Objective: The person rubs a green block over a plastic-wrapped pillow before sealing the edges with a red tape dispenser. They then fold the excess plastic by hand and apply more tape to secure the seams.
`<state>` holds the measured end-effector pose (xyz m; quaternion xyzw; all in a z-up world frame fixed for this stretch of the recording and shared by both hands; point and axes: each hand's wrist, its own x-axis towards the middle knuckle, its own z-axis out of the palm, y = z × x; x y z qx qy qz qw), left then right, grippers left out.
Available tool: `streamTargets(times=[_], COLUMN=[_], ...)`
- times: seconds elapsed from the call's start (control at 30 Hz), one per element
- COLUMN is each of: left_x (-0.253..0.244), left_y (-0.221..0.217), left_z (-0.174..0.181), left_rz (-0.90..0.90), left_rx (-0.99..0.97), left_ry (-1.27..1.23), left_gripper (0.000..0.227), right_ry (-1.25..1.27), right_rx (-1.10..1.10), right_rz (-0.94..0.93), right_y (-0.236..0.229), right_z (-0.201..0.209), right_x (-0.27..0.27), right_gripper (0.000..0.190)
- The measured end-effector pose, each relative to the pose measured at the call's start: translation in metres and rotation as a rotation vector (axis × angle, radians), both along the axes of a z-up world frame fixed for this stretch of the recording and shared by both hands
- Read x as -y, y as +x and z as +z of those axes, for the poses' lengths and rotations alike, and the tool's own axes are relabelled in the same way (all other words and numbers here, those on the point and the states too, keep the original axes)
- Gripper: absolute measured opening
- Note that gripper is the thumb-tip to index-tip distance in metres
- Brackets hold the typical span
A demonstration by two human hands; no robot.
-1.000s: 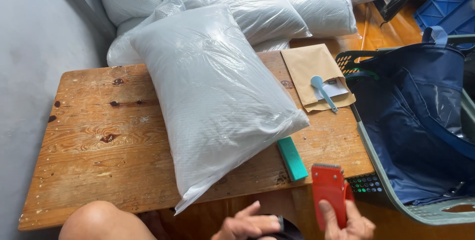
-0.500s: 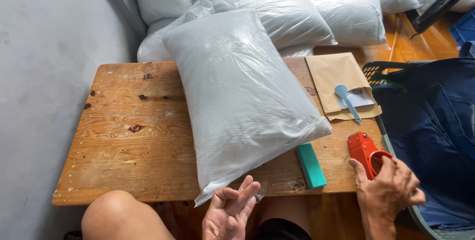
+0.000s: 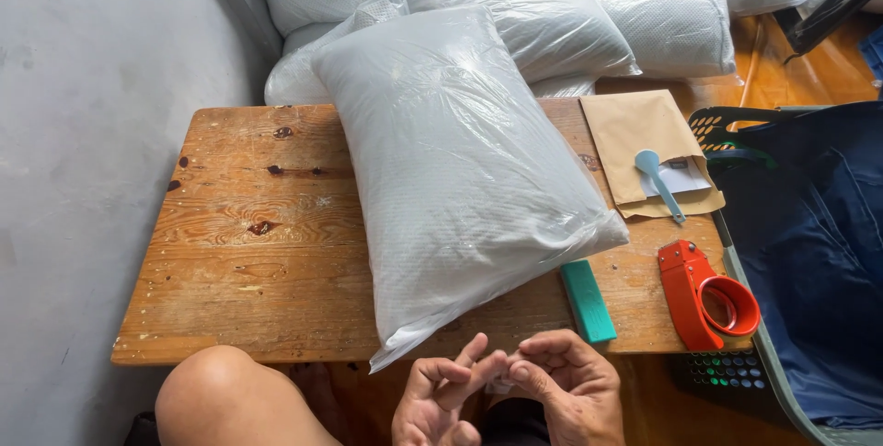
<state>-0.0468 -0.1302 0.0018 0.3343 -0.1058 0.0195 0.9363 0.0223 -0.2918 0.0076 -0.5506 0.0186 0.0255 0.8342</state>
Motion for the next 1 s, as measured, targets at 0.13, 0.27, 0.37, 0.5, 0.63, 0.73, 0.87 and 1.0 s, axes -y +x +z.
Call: streamTargets(times=[0.13,0.27,0.37,0.5,0.63,0.73,0.87,1.0], left_x=[0.002,-0.019,-0.023,-0.013,-0.006,-0.013,-0.028,-0.037], left_y=[0.006,0.035,0.065,0.115,0.146,0.156,0.162,0.166], left_z=[0.054,0.060,0.064,0.039,0.024,0.033,0.045,0.049], left_rz=[0.305,0.895,0.943,0.823,0.813,0.850,0.719,0.567], left_rx=[0.050,0.269,0.434,0.507,0.565,0.864,1.142,1.102], left_ry=[0.731,1.237,1.526,1.905,2.089,2.010,1.986,1.792], left_gripper=[0.039,0.050,0.041,0.051,0.050,0.052,0.012,0.024], right_ry=[-0.220,-0.468,-0.504,-0.501,-0.424,-0.410,-0.403,-0.354], right_rx=[0.136,0.235,0.329,0.427,0.441,0.403,0.442,0.470], right_rz=[-0.224,-0.541,-0.491,-0.351,-0.268,-0.237,-0.196,-0.105], right_y=[-0.017,-0.005,0.011,0.027,0.035,0.041,0.049,0.062], right_z=[0.029,0.064,0.061,0.046,0.022,0.010,-0.002,0.001], right_x=[-0.011,0.012,0.043,0.058,0.064,0.063,0.059,0.053], right_gripper=[0.027,0.025,0.036,0.039,0.043,0.041,0.044,0.048])
